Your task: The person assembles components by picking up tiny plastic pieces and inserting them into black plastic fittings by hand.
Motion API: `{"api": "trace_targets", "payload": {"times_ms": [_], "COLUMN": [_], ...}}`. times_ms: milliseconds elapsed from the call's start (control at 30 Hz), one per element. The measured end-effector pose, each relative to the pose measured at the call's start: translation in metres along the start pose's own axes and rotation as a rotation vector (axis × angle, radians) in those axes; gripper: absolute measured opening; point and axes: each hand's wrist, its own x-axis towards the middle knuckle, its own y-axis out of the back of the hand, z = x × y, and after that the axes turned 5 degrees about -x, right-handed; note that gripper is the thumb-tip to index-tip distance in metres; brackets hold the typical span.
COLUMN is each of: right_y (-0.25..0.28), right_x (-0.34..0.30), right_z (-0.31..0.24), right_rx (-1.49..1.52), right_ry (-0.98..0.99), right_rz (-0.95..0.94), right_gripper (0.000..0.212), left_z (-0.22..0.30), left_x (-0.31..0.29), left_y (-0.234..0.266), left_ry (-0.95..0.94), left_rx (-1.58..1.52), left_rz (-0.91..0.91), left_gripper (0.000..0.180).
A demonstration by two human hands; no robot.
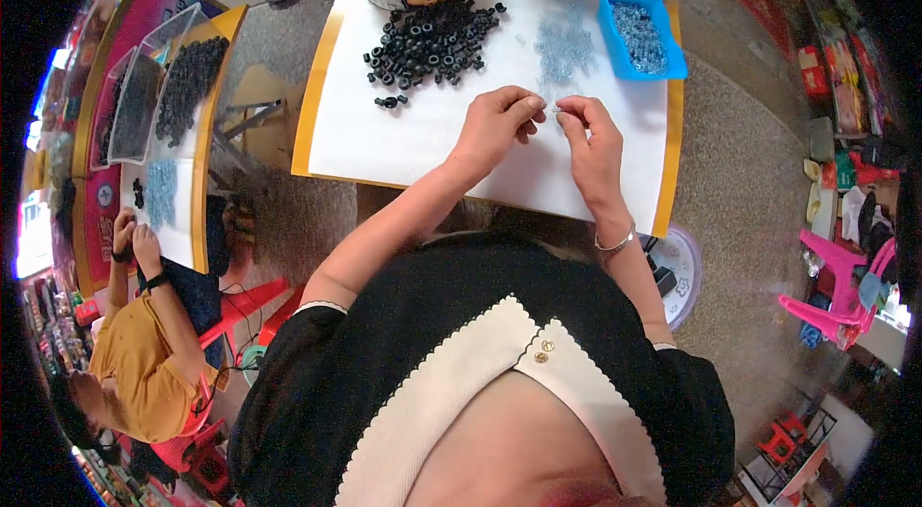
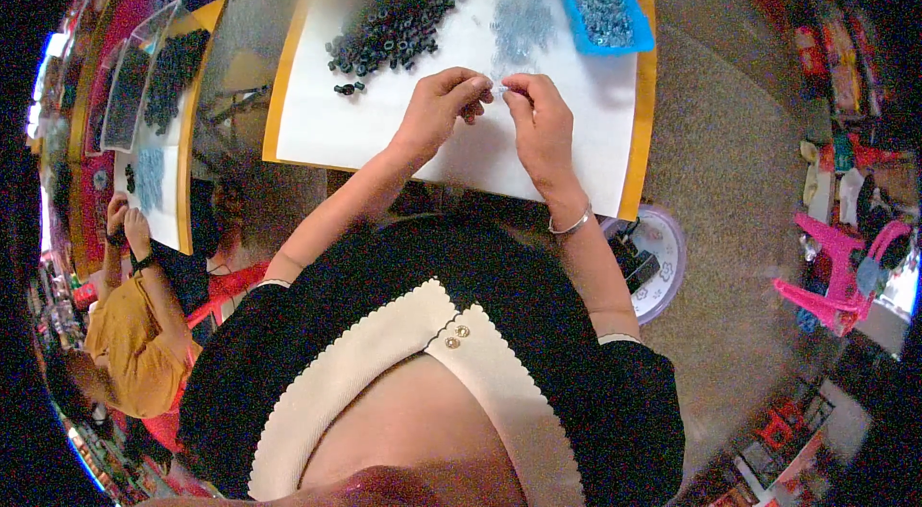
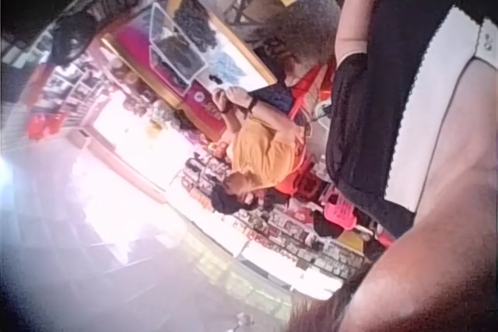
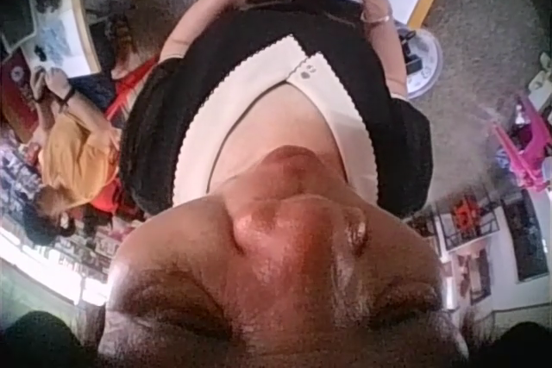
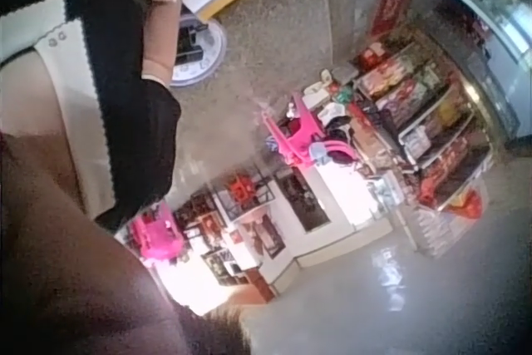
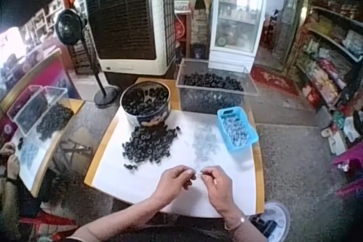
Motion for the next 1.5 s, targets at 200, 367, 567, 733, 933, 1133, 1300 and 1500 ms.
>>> {"api": "trace_targets", "payload": {"times_ms": [200, 367, 567, 733, 933, 1133, 1300, 1500], "right_y": [0.012, 0.011, 0.011, 0.039, 0.059, 0.024, 0.019, 0.019], "right_x": [0.006, 0.009, 0.011, 0.007, -0.012, -0.009, -0.008, -0.010], "right_z": [0.016, 0.031, 0.035, 0.045, 0.039, 0.025, 0.034, 0.017], "right_rx": [-0.251, -0.416, -0.526, -0.463, -0.531, -0.676, -0.718, -0.336], "right_ry": [0.130, 0.211, 0.242, 0.270, 0.114, 0.242, 0.227, 0.057], "right_rz": [0.058, 0.026, 0.045, 0.153, 0.141, 0.006, -0.009, 0.022], "right_gripper": [0.011, 0.012, 0.013, 0.012, 0.008, 0.013, 0.014, 0.011], "left_z": [-0.009, -0.014, -0.019, -0.023, -0.019, -0.029, -0.027, -0.014], "left_x": [0.014, 0.028, 0.030, 0.028, 0.009, 0.001, -0.004, -0.003], "left_y": [0.015, 0.017, 0.015, 0.020, 0.015, 0.002, 0.003, -0.014], "left_ry": [-0.301, -0.541, -0.601, -0.660, -0.503, -0.559, -0.528, -0.533], "left_rx": [0.439, 0.782, 0.806, 0.735, 0.632, 0.625, 0.624, 0.516], "left_rz": [0.143, 0.170, 0.135, 0.152, 0.183, 0.144, 0.148, 0.072], "left_gripper": [0.015, 0.013, 0.014, 0.016, 0.014, 0.011, 0.010, 0.012]}}
